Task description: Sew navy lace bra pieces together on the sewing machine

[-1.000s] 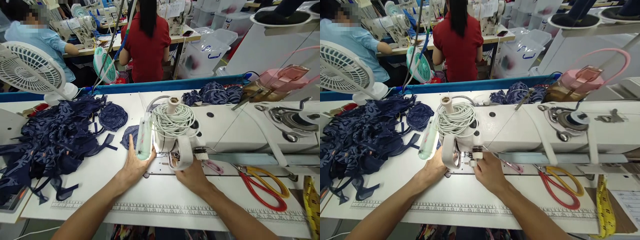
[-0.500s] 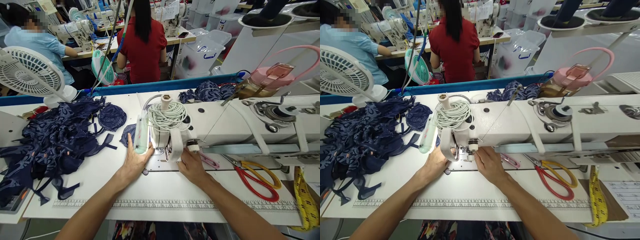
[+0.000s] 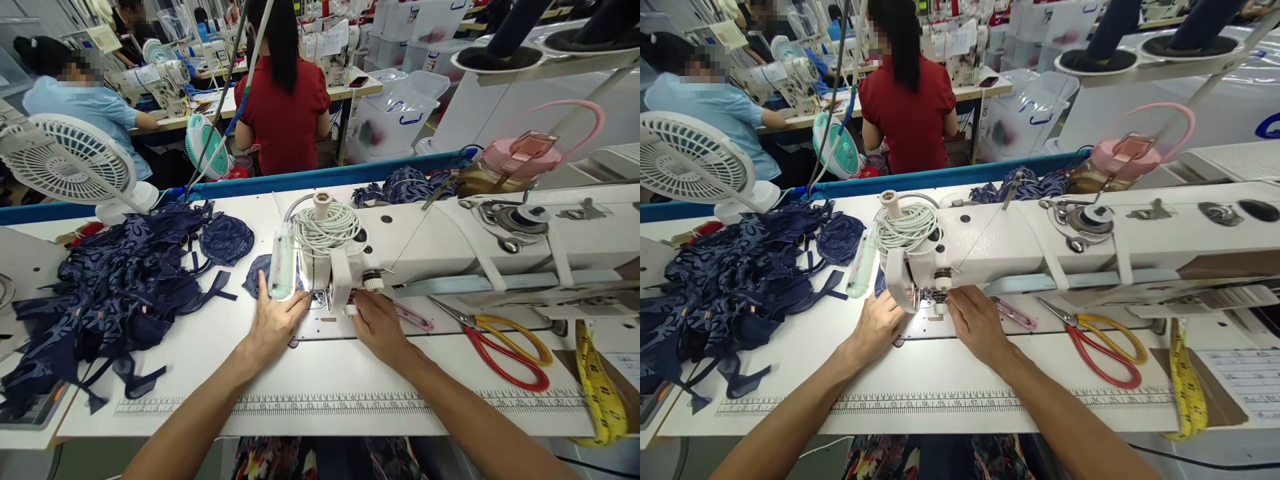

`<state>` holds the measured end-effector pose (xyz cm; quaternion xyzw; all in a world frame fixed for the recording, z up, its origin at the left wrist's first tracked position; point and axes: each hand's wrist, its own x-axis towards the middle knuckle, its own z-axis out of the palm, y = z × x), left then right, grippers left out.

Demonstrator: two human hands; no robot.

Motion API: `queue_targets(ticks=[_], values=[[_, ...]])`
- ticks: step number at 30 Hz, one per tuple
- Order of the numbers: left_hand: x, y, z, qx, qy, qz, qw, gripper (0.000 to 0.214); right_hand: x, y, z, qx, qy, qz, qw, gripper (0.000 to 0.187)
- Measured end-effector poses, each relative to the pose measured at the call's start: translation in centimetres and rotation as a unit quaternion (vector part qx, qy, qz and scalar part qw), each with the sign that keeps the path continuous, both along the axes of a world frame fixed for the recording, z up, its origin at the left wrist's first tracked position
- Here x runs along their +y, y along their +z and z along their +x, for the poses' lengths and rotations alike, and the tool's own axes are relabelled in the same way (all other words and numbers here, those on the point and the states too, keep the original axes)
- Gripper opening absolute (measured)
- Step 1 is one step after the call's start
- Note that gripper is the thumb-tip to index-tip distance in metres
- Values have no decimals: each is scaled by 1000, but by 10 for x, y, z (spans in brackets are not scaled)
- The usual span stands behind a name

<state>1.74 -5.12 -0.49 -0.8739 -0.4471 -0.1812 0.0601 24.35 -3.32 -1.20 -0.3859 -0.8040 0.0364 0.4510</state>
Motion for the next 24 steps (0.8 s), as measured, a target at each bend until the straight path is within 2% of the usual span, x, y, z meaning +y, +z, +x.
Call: queue_targets(ticks=[8, 12, 19, 24], values=[[0, -3, -1, -15, -27, 33, 999, 38, -2, 0, 2, -4, 11, 21, 1000, 19], [2, -3, 2, -19, -20, 54, 998, 39, -4, -2, 2, -9, 20, 12, 1000, 16], [5, 0, 2, 19, 19, -2, 1000, 44, 1, -4, 4, -32, -16, -2, 999, 20], [5, 0, 0, 4, 14, -2, 1000, 43, 2, -5, 3, -25, -13, -14, 999, 21]])
